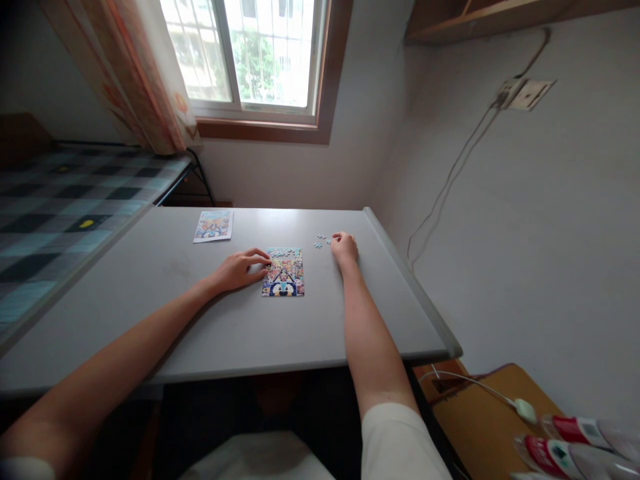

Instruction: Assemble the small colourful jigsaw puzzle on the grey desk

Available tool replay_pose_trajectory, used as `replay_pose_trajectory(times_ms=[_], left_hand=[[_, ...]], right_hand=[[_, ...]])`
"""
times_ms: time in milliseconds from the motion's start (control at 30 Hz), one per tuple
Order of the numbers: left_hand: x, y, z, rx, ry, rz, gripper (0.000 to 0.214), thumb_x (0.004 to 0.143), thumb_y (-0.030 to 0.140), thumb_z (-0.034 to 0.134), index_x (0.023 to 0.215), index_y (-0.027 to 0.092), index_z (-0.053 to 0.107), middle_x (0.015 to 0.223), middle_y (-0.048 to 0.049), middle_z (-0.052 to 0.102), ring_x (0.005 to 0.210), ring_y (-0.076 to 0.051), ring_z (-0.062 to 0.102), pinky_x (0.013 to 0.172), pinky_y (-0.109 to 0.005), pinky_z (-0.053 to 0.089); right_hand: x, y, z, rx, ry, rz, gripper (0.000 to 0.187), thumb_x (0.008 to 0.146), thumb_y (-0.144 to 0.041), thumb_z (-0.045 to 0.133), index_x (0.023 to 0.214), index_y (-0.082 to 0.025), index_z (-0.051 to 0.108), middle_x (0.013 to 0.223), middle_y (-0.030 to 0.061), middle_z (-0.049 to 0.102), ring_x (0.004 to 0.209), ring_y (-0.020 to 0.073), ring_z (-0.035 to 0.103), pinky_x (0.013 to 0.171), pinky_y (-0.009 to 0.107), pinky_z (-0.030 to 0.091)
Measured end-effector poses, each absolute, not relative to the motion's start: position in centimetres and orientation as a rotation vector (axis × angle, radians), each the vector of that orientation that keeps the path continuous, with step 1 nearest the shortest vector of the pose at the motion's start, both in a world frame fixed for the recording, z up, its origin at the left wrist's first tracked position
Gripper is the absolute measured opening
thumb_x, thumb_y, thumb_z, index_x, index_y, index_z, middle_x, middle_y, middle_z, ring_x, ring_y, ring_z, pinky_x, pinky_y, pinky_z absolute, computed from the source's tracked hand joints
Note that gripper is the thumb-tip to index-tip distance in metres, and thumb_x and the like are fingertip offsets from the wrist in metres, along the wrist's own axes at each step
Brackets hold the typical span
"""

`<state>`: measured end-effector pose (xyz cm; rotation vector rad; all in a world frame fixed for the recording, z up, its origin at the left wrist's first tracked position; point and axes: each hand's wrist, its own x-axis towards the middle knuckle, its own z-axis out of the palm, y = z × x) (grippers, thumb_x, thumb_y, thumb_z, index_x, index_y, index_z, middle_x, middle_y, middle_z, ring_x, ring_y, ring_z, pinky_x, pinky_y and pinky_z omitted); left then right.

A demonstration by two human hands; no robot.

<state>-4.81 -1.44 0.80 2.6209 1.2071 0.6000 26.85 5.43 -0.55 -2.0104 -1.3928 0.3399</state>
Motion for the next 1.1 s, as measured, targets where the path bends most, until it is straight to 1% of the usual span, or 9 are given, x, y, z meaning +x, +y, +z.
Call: replay_pose_trajectory(times_ms=[100, 167, 400, 533, 700, 900, 1000, 1100], left_hand=[[-4.81, -1.38, 0.79, 2.613, 1.203, 0.607, 0.034, 0.089, 0.047, 0.049, 0.109, 0.031, 0.071, 0.121, 0.0002, 0.065, 0.096, -0.021, 0.067, 0.090, -0.034, 0.050], [-4.81, -1.35, 0.78, 2.608, 1.208, 0.603, 0.034, 0.089, 0.048, 0.049, 0.109, 0.031, 0.072, 0.121, 0.0000, 0.065, 0.096, -0.021, 0.066, 0.091, -0.035, 0.050], [-4.84, -1.35, 0.71, 2.618, 1.201, 0.609, 0.035, 0.089, 0.049, 0.049, 0.110, 0.032, 0.071, 0.121, 0.0003, 0.064, 0.096, -0.021, 0.066, 0.090, -0.034, 0.049], [-4.84, -1.36, 0.70, 2.638, 1.195, 0.615, 0.034, 0.090, 0.048, 0.049, 0.110, 0.031, 0.071, 0.121, 0.0008, 0.064, 0.095, -0.021, 0.067, 0.088, -0.034, 0.050], [-4.76, -1.42, 0.77, 2.631, 1.207, 0.604, 0.034, 0.090, 0.048, 0.049, 0.109, 0.031, 0.071, 0.122, 0.0008, 0.064, 0.096, -0.021, 0.066, 0.089, -0.033, 0.049], [-4.83, -1.38, 0.77, 2.630, 1.206, 0.613, 0.034, 0.089, 0.047, 0.049, 0.109, 0.031, 0.071, 0.121, 0.0009, 0.065, 0.095, -0.021, 0.067, 0.088, -0.033, 0.050], [-4.86, -1.36, 0.76, 2.630, 1.206, 0.603, 0.034, 0.089, 0.048, 0.049, 0.109, 0.031, 0.071, 0.121, 0.0009, 0.065, 0.096, -0.021, 0.067, 0.089, -0.033, 0.049], [-4.86, -1.33, 0.68, 2.633, 1.215, 0.587, 0.035, 0.090, 0.048, 0.049, 0.109, 0.030, 0.071, 0.122, 0.0008, 0.064, 0.097, -0.021, 0.066, 0.090, -0.033, 0.049]], right_hand=[[27.01, 5.73, -0.56, -1.965, -1.355, 0.350, 0.031, 0.078, -0.015, 0.048, 0.095, -0.018, 0.073, 0.097, 0.0091, 0.071, 0.089, 0.0201, 0.064, 0.083, 0.030, 0.048], [27.07, 5.83, -0.65, -1.953, -1.362, 0.353, 0.030, 0.079, -0.017, 0.047, 0.094, -0.018, 0.073, 0.097, 0.0094, 0.072, 0.090, 0.0205, 0.065, 0.083, 0.030, 0.048], [26.94, 5.61, -1.08, -2.004, -1.425, 0.317, 0.025, 0.081, -0.027, 0.054, 0.096, -0.020, 0.073, 0.098, 0.0090, 0.070, 0.090, 0.0199, 0.064, 0.084, 0.030, 0.048], [26.77, 5.31, -1.10, -2.044, -1.488, 0.265, 0.027, 0.077, -0.036, 0.063, 0.098, -0.021, 0.072, 0.095, 0.0083, 0.068, 0.087, 0.0205, 0.063, 0.084, 0.032, 0.047], [26.82, 5.35, -1.20, -2.043, -1.486, 0.269, 0.024, 0.076, -0.033, 0.063, 0.095, -0.021, 0.072, 0.094, 0.0069, 0.067, 0.086, 0.0186, 0.062, 0.085, 0.031, 0.047], [26.79, 5.31, -0.89, -2.001, -1.426, 0.364, 0.021, 0.072, -0.028, 0.065, 0.091, -0.020, 0.069, 0.094, 0.0060, 0.069, 0.087, 0.0191, 0.063, 0.083, 0.030, 0.047], [26.59, 5.25, -0.58, -1.973, -1.357, 0.418, 0.023, 0.070, -0.024, 0.066, 0.092, -0.020, 0.068, 0.092, 0.0046, 0.070, 0.085, 0.0190, 0.064, 0.082, 0.031, 0.048], [26.31, 5.38, -0.24, -1.882, -1.310, 0.454, 0.027, 0.071, -0.023, 0.062, 0.097, -0.019, 0.069, 0.090, 0.0055, 0.071, 0.084, 0.0191, 0.064, 0.081, 0.032, 0.049]])
